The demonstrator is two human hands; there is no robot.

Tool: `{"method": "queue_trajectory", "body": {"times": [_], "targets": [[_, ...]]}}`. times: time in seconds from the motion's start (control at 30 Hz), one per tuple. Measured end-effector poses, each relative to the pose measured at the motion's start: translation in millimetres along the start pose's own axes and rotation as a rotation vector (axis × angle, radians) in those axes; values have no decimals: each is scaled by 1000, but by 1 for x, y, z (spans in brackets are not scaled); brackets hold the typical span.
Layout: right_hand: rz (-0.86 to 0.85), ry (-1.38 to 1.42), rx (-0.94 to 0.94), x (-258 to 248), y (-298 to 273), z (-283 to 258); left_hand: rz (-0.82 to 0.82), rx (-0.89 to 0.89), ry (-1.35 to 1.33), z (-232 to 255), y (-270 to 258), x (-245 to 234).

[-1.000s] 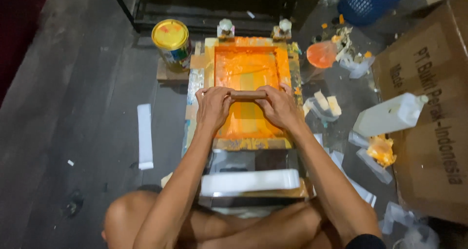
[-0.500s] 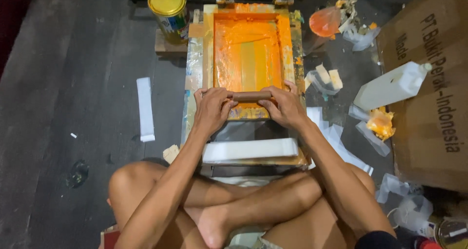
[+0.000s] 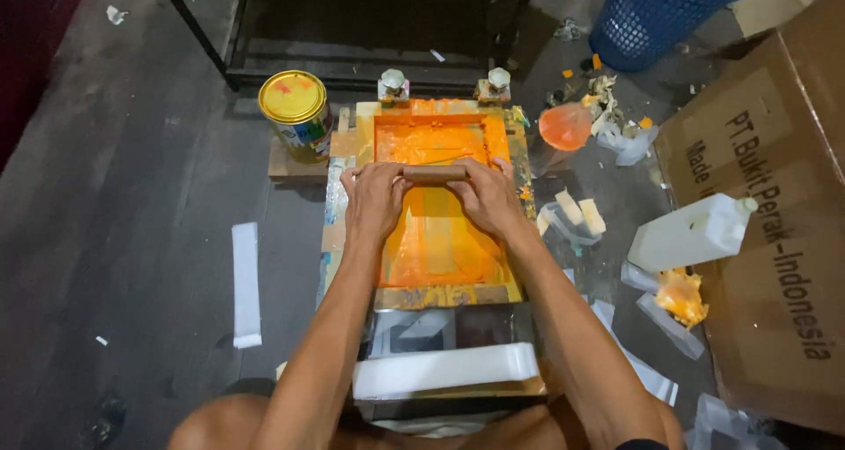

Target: The person sits cross-legged on the floor and uses a wooden roller to spread orange ink evenly across a screen printing frame. They then lift the frame, place a white rectangular object underneath, and press the inked screen onto the object to transfer the design.

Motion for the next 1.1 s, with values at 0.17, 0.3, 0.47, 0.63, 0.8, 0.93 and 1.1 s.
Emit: {"method": "queue_trajectory", "body": {"times": [0.17, 0.3, 0.47, 0.63, 0.8, 0.93, 1.1], "targets": [[-6, 18, -19, -2, -11, -10, -11, 16, -9, 2, -10, -2], [-20, 28, -40, 0, -42, -24, -31, 33, 2, 14, -44, -4], [1, 70, -92, -5, -89, -52, -54, 74, 37, 14, -86, 9], [1, 73, -140, 4, -127, -61, -60, 118, 21, 25, -131, 11], [-3, 75, -156, 12, -149, -55, -51, 170, -3, 28, -153, 14], [11, 60, -169, 7, -142, -58, -36, 162, -29, 25, -146, 15], [20, 112, -126, -4, -99, -53, -14, 116, 6, 11, -97, 18]]}}
Point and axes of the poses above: each hand's wrist, its own y-axis towards the middle knuckle, its own x-axis out of the palm, z = x × y, the point moved 4 cm from there along y, towards the middle knuckle, and after that the axes turned 11 degrees about -z, right-handed, at the moved point
